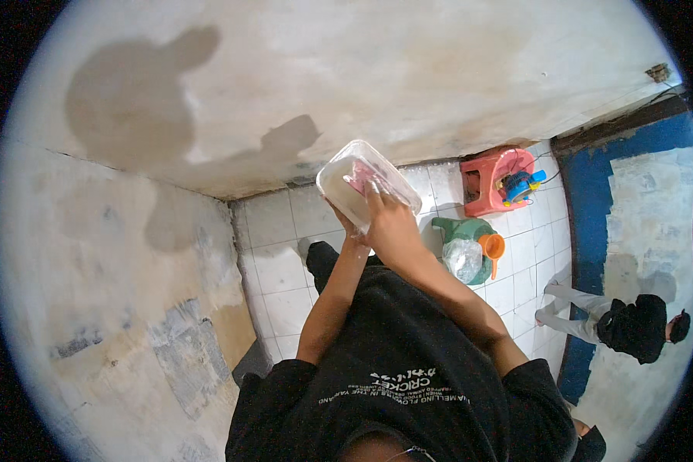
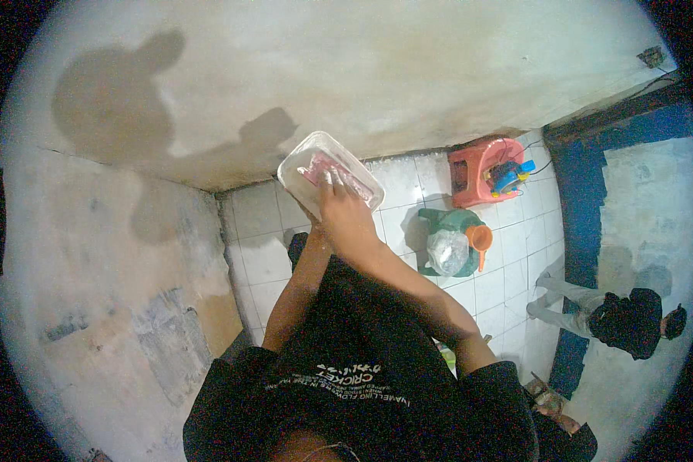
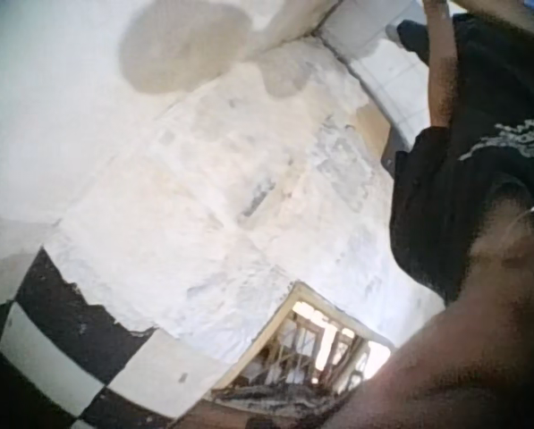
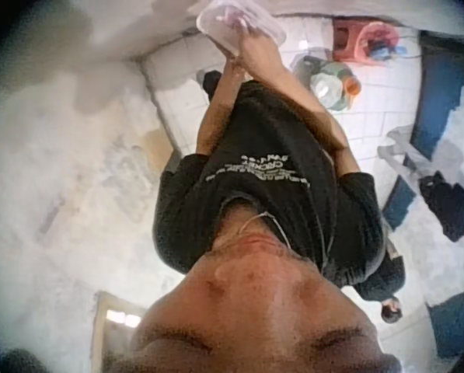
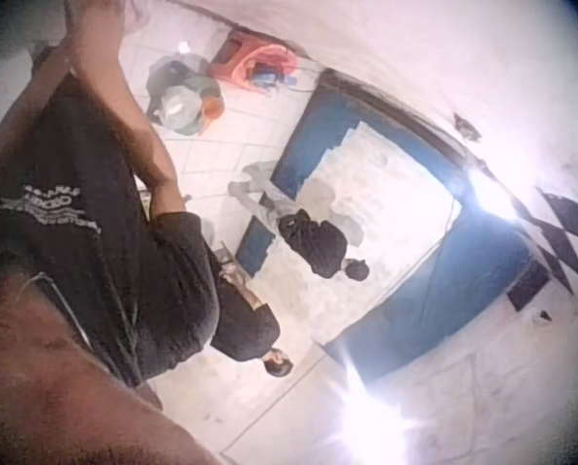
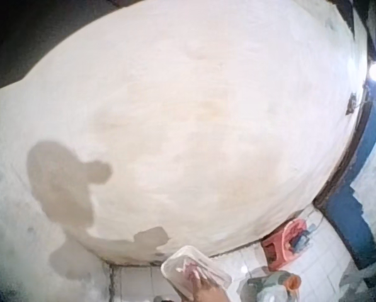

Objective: The person applies a white substance from a container to a wall using a red scraper, spreading the material over damaged sections of the wall surface.

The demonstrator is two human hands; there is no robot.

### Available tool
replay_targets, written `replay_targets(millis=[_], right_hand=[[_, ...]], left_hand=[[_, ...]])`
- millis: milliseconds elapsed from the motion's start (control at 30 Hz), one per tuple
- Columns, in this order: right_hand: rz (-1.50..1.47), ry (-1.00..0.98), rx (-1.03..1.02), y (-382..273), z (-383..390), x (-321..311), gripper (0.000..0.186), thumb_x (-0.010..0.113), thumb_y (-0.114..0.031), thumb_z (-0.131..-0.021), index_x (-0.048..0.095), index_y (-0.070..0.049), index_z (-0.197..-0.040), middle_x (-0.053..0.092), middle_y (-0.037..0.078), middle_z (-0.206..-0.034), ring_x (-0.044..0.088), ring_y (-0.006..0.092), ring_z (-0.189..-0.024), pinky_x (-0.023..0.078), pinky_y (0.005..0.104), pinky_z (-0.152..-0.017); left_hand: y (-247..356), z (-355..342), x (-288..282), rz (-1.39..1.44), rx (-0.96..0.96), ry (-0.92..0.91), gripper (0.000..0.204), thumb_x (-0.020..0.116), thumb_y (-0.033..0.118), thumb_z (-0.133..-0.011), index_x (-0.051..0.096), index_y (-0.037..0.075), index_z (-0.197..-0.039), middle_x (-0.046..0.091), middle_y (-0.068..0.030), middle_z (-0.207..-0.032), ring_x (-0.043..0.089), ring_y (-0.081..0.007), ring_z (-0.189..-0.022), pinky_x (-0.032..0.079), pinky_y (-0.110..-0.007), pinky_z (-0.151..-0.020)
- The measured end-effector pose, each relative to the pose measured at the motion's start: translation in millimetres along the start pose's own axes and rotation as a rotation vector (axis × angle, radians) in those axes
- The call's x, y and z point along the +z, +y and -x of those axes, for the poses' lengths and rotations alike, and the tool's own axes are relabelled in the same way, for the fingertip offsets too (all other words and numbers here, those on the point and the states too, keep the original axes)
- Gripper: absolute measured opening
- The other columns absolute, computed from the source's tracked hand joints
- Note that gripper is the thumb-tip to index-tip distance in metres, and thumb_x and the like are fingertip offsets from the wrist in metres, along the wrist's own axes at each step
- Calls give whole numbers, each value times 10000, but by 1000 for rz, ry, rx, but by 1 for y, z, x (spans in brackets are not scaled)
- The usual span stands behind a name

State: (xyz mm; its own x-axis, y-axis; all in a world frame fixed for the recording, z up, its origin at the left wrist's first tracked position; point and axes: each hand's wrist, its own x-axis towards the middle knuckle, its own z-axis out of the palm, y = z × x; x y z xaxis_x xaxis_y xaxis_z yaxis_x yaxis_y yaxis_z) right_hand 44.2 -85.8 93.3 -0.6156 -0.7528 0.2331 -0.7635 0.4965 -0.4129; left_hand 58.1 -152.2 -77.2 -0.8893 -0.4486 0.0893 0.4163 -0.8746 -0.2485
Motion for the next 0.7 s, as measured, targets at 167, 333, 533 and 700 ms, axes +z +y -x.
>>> replay_targets(millis=[167,333,533,700], right_hand=[[12,-13,10,4,7,25,588,611,-33,-690,439,107,-1234,602,279,-938,616,421,-868,503,462,-758],[-129,-150,-28,-11,15,19,582,591,-38,-711,422,118,-1246,588,296,-973,596,444,-888,484,480,-784],[-64,-59,-12,-7,9,12,574,597,-38,-718,423,122,-1241,589,303,-965,596,454,-874,485,482,-783],[-93,-93,-53,-10,18,25,593,650,-15,-665,452,121,-1207,608,298,-952,614,435,-880,486,481,-800]], left_hand=[[4,4,-2,-76,-13,55,852,443,756,-793,357,176,-1411,455,-72,-1383,458,-272,-1239,391,-457,-1044],[3,9,10,-149,-7,98,855,445,756,-791,354,176,-1413,451,-72,-1387,452,-274,-1245,389,-458,-1046],[6,6,11,-196,-11,131,859,447,756,-789,350,176,-1415,445,-72,-1393,446,-276,-1252,386,-460,-1050],[3,13,19,-229,-35,150,862,449,756,-788,347,176,-1417,440,-71,-1397,441,-277,-1258,384,-461,-1053]])
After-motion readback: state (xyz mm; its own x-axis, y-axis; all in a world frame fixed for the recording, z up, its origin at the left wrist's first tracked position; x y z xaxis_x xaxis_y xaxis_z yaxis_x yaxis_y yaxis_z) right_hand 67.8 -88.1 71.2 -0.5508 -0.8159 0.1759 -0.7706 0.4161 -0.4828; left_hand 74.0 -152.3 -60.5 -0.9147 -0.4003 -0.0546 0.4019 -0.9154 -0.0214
